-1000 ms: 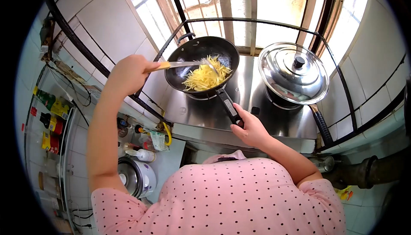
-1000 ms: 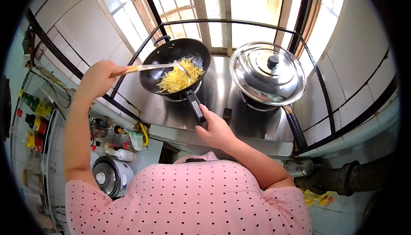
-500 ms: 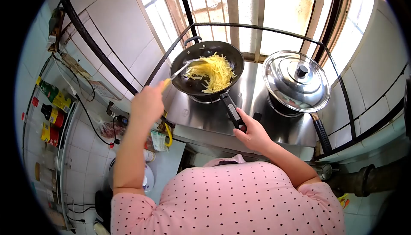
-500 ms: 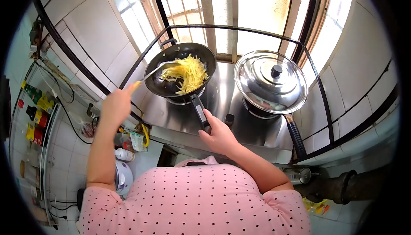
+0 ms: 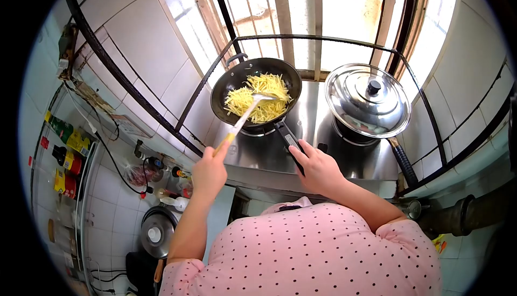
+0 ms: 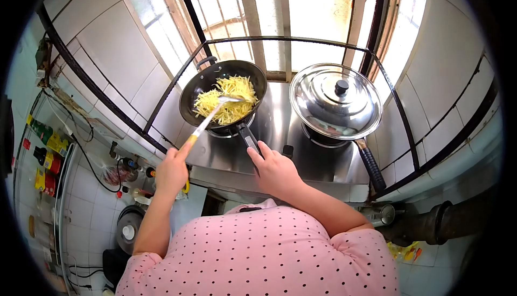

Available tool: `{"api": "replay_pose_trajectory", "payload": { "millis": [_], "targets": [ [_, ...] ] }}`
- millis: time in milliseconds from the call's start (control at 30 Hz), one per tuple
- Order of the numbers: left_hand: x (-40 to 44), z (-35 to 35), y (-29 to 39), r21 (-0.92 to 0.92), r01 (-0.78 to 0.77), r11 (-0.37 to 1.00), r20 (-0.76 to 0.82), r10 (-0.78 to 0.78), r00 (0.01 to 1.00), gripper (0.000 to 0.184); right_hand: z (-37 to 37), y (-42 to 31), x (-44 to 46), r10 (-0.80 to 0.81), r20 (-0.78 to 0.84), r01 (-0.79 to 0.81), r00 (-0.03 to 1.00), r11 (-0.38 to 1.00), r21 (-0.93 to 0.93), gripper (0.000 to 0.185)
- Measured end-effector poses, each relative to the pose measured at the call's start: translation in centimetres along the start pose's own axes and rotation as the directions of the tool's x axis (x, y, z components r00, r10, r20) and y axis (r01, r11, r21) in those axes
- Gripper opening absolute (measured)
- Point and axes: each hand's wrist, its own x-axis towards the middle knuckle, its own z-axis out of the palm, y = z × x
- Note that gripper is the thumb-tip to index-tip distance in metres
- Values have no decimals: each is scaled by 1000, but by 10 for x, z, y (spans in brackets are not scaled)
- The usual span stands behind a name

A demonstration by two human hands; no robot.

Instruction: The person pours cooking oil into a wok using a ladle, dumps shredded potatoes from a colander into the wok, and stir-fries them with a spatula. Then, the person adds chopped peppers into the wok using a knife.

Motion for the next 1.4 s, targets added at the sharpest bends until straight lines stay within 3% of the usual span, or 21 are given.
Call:
{"api": "replay_pose_trajectory", "payload": {
  "millis": [100,267,367,567,833,1133,1333,1400],
  "targets": [
    [5,-6,7,-7,73,997,64,-72,995,49,4,0,0,-29,8,30,1000,998,-52,50],
    [-25,-55,-16,53,87,995,-8,-87,996,47,0,5,3,-72,44,76,996,993,-89,48],
    [-29,-64,-8,122,105,987,52,-112,992,47,-2,2,3,-72,63,78,995,991,-106,49],
    [8,4,-9,47,202,978,40,-204,978,53,-8,2,5,-54,140,73,989,988,-133,49],
    [-14,-17,-1,-34,204,978,135,-198,971,49,-14,-2,9,-71,195,105,978,979,-172,49],
    [-13,14,-7,-120,202,972,83,-193,978,42,-15,-5,13,-94,232,159,968,947,-278,48],
    [-6,8,-6,-120,207,971,104,-195,975,42,-23,-15,21,21,363,107,931,938,-330,56],
    [-5,15,-7,-154,178,972,56,-171,984,42,-19,-12,20,18,314,87,949,945,-316,57]
  ]
}}
